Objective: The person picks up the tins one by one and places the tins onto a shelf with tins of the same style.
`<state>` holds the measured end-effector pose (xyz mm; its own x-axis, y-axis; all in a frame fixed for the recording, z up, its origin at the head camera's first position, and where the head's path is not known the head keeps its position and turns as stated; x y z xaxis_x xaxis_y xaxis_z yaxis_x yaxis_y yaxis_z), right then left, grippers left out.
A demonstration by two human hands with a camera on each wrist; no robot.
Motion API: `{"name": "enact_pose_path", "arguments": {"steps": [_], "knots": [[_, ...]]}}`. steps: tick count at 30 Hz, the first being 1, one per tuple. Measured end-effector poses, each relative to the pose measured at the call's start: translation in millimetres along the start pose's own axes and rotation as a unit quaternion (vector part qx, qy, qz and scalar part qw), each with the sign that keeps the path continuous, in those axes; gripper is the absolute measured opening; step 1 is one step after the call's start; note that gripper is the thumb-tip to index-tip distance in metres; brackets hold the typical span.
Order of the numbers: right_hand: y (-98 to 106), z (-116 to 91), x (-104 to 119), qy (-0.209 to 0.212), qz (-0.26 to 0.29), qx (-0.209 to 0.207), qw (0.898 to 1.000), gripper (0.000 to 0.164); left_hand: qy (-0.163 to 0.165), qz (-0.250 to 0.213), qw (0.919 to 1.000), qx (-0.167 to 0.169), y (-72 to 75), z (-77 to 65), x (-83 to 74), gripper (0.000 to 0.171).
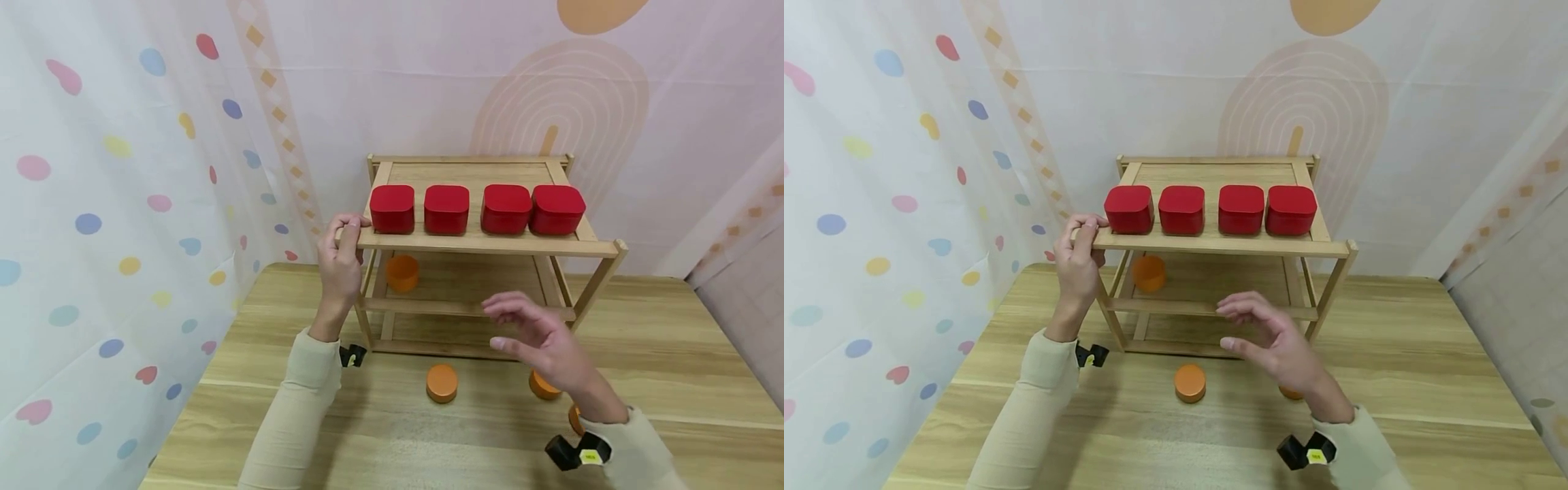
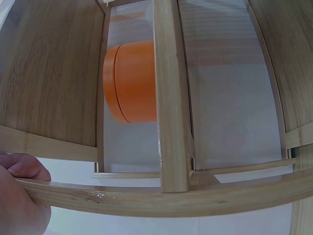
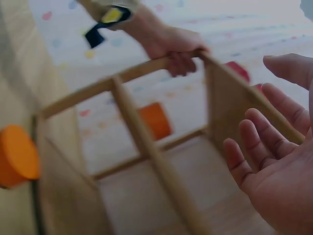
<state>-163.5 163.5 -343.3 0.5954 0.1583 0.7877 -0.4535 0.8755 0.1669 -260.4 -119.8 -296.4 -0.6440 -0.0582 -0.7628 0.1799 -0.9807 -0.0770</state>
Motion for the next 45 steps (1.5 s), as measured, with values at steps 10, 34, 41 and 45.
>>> {"name": "enact_pose_path", "arguments": {"steps": [10, 34, 41, 45], "knots": [[-26, -22, -49, -0.079, 0.027, 0.013, 0.996, 0.039, 0.003, 0.003, 1.0000, 0.002, -0.3, 0.7, -1.7, 0.033], [-62, -56, -123, -0.237, 0.005, 0.097, 0.967, 0.040, 0.014, -0.032, 0.9994, -0.006, 0.0, -0.6, 0.3, 0.027], [-66, -59, -134, -0.243, 0.012, 0.105, 0.964, 0.033, 0.005, -0.013, 0.9999, -0.002, -0.3, -0.4, 0.6, 0.033], [-67, -60, -137, -0.259, 0.001, 0.113, 0.959, 0.026, 0.003, -0.002, 1.0000, -0.003, 0.1, -0.1, 1.0, 0.034]]}}
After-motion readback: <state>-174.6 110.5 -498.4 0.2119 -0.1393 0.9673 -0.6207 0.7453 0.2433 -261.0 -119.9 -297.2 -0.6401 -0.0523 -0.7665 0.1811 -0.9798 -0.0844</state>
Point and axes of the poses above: each hand's wrist, its own z-axis towards the middle knuckle, its own y-axis out of the back of the hand, x = y × z, the point moved 4 cm from there along z, towards the middle knuckle
